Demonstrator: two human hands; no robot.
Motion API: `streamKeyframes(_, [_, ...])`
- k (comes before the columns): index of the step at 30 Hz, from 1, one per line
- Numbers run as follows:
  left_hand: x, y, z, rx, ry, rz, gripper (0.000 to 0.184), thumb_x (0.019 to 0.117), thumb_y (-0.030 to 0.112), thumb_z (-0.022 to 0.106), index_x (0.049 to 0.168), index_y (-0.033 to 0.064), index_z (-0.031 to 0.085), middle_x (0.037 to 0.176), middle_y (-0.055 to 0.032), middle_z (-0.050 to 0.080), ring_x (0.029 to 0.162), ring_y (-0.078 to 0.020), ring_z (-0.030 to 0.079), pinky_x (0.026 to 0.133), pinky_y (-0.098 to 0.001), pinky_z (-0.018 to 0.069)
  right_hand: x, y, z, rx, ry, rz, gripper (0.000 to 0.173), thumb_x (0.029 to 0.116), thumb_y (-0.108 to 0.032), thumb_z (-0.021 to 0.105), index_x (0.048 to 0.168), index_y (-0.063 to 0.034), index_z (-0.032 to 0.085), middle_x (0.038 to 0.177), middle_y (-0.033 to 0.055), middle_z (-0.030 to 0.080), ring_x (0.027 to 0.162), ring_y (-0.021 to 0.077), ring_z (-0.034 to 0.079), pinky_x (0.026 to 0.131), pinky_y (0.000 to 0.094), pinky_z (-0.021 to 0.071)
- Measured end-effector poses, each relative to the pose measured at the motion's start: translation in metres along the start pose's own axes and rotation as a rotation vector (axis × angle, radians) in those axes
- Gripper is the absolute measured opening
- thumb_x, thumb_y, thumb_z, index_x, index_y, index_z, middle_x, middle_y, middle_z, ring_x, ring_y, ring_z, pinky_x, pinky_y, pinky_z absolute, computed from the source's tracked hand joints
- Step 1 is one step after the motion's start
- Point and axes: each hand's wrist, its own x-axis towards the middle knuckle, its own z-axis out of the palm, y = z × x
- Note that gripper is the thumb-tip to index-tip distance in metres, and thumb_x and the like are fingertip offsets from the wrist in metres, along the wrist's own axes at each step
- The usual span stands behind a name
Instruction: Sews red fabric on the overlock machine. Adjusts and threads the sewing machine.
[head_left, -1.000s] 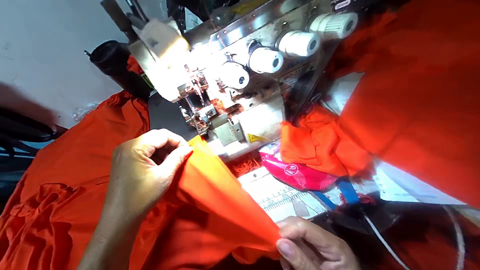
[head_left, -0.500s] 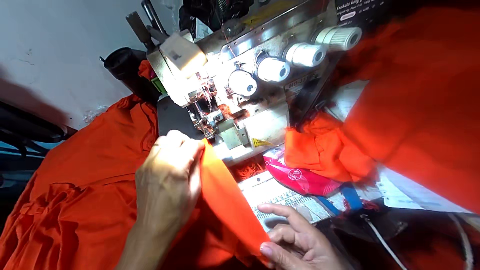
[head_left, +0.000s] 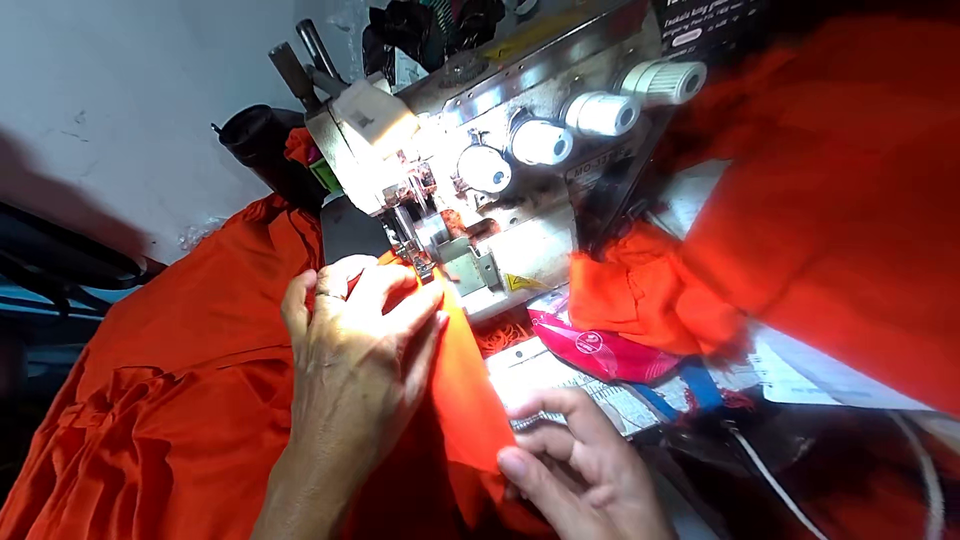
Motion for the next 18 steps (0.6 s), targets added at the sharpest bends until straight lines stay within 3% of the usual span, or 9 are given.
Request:
streamKeyframes(4, [-0.003,0.013,-0.004,0.061,0.022,0.020,0.029,0.0977,0.029,0.055,0.108,0.0192,0.080,0.110,-0.0026,0.074,0.123,-0.0342,0.058,0.105,-0.0630,0.0298,0.029,0.022,0.009,0.022,0.026,-0.044,0.020,0.0962,-0.006,0.063,0.115,-0.0083,0.057,0.077,-0.0051,0.069,0.066,0.0007,0.065,0.061,0.0153,0.0546])
streamKeyframes(6, [-0.003,0.024,-0.010,0.056,0.035,0.035,0.028,0.0961,0.025,0.056,0.102,0.0125,0.081,0.110,-0.0078,0.076,0.117,-0.0356,0.064,0.101,-0.0610,0.0337,0.045,0.020,0.012,0.019,0.026,-0.048,0.023,0.0951,-0.005,0.064,0.116,-0.0107,0.058,0.076,-0.0054,0.069,0.066,0.0009,0.065,0.060,0.0150,0.0537])
streamKeyframes(8, [-0.004,0.030,-0.013,0.014,0.030,-0.008,0.028,0.0954,0.022,0.057,0.099,0.0077,0.081,0.114,-0.0101,0.076,0.116,-0.0327,0.067,0.104,-0.0621,0.0333,0.063,0.014,0.014,-0.021,0.028,-0.057,0.023,0.0944,-0.006,0.066,0.115,-0.0116,0.058,0.075,-0.0056,0.067,0.062,0.0011,0.062,0.056,0.0152,0.0516])
streamKeyframes(9, [-0.005,0.029,-0.011,-0.009,0.047,-0.041,0.028,0.0954,0.022,0.057,0.099,0.0083,0.081,0.112,-0.0082,0.076,0.113,-0.0274,0.069,0.106,-0.0610,0.0329,0.073,0.011,0.015,-0.044,0.038,-0.055,0.019,0.0938,-0.006,0.067,0.111,-0.0113,0.060,0.072,-0.0055,0.066,0.059,0.0012,0.061,0.052,0.0157,0.0502])
streamKeyframes(11, [-0.004,0.024,-0.007,-0.055,0.065,-0.098,0.025,0.0951,0.019,0.059,0.100,0.0072,0.080,0.110,-0.0071,0.077,0.109,-0.0224,0.072,0.108,-0.0621,0.0363,0.096,0.013,0.019,-0.051,0.076,-0.036,0.014,0.0906,-0.006,0.071,0.090,-0.0113,0.059,0.062,-0.0048,0.056,0.049,0.0015,0.053,0.044,0.0162,0.0445])
streamKeyframes(13, [0.001,0.014,-0.004,-0.114,0.038,-0.144,0.022,0.0967,0.017,0.061,0.103,0.0052,0.079,0.112,-0.0075,0.076,0.110,-0.0208,0.071,0.107,-0.0605,0.0399,0.114,0.018,0.025,-0.100,0.115,-0.043,0.029,0.0880,-0.005,0.071,0.071,-0.0146,0.049,0.057,-0.0053,0.044,0.045,0.0013,0.039,0.041,0.0152,0.0316])
streamKeyframes(14, [0.004,0.006,-0.001,-0.134,0.027,-0.156,0.023,0.0978,0.018,0.060,0.104,0.0065,0.079,0.112,-0.0062,0.076,0.110,-0.0191,0.070,0.104,-0.0571,0.0429,0.119,0.019,0.027,-0.134,0.130,-0.062,0.033,0.0882,-0.004,0.071,0.069,-0.0154,0.046,0.056,-0.0054,0.041,0.045,0.0015,0.036,0.041,0.0152,0.0288])
streamKeyframes(16, [0.011,-0.014,0.008,-0.145,0.026,-0.175,0.022,0.1005,0.024,0.058,0.102,0.0124,0.076,0.101,-0.0014,0.075,0.097,-0.0137,0.069,0.085,-0.0440,0.0493,0.121,0.020,0.029,-0.131,0.142,-0.090,0.032,0.0896,-0.003,0.068,0.071,-0.0152,0.045,0.056,-0.0039,0.040,0.043,0.0030,0.035,0.040,0.0158,0.0273])
streamKeyframes(18, [0.015,-0.027,0.012,-0.134,-0.028,-0.227,0.029,0.1044,0.032,0.054,0.114,0.0106,0.070,0.105,-0.0069,0.072,0.098,-0.0230,0.068,0.081,-0.0499,0.0484,0.110,0.022,0.027,-0.065,0.113,-0.056,0.020,0.0956,-0.011,0.066,0.083,-0.0128,0.051,0.056,-0.0010,0.041,0.040,0.0060,0.035,0.036,0.0185,0.0295])
